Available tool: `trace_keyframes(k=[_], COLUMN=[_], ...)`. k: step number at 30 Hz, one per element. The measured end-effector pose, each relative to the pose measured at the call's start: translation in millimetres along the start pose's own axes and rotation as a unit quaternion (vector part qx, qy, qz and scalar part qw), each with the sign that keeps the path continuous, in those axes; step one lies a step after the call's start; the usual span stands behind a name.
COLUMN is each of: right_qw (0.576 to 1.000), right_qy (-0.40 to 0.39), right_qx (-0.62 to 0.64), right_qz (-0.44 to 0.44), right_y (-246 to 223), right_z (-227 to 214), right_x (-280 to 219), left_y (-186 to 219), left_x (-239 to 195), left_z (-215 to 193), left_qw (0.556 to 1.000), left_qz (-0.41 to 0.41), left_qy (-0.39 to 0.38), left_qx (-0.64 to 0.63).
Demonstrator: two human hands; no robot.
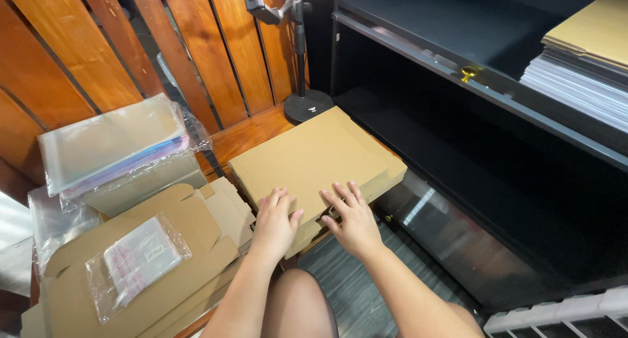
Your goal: The person picks up white paper sheets and brown cardboard sheets from a pile on a wooden chair and places them onto a black shelf. The person alternates between handling white and brown sheets, stacking them neatly on the shelf.
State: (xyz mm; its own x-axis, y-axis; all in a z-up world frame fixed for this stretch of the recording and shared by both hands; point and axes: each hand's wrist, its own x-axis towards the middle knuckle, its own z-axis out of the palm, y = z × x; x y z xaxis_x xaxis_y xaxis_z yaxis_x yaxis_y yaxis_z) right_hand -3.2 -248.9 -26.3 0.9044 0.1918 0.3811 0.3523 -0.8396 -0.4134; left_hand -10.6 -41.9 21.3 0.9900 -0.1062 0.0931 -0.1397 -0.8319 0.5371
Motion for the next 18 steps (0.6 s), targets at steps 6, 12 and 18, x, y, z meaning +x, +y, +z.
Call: trace_keyframes(k=[6, 12, 18], right_qw=[0.998, 0.996, 0.996], right_qy=[-0.031, -0.044, -0.042], right_qx=[-0.040, -0.054, -0.050], right_qz=[0.041, 0.057, 0.060], right_y=[-6.3, -10.3, -13.3], right_z=[-3.2, -2.7, -1.9], right_x=[1.1, -0.1, -0.3], left_y=[-4.6, -10.7, -28.5], left_x=[3.0, 4.3, 8.5], left_z=[10.6, 19.1, 36.2], left_qw=[1.000, 0.999, 0.997], left_qz=[0.004, 0.026, 0.045], left_qy=[0.016, 0.035, 0.049], left_qx=[-0.006, 0.009, 0.027])
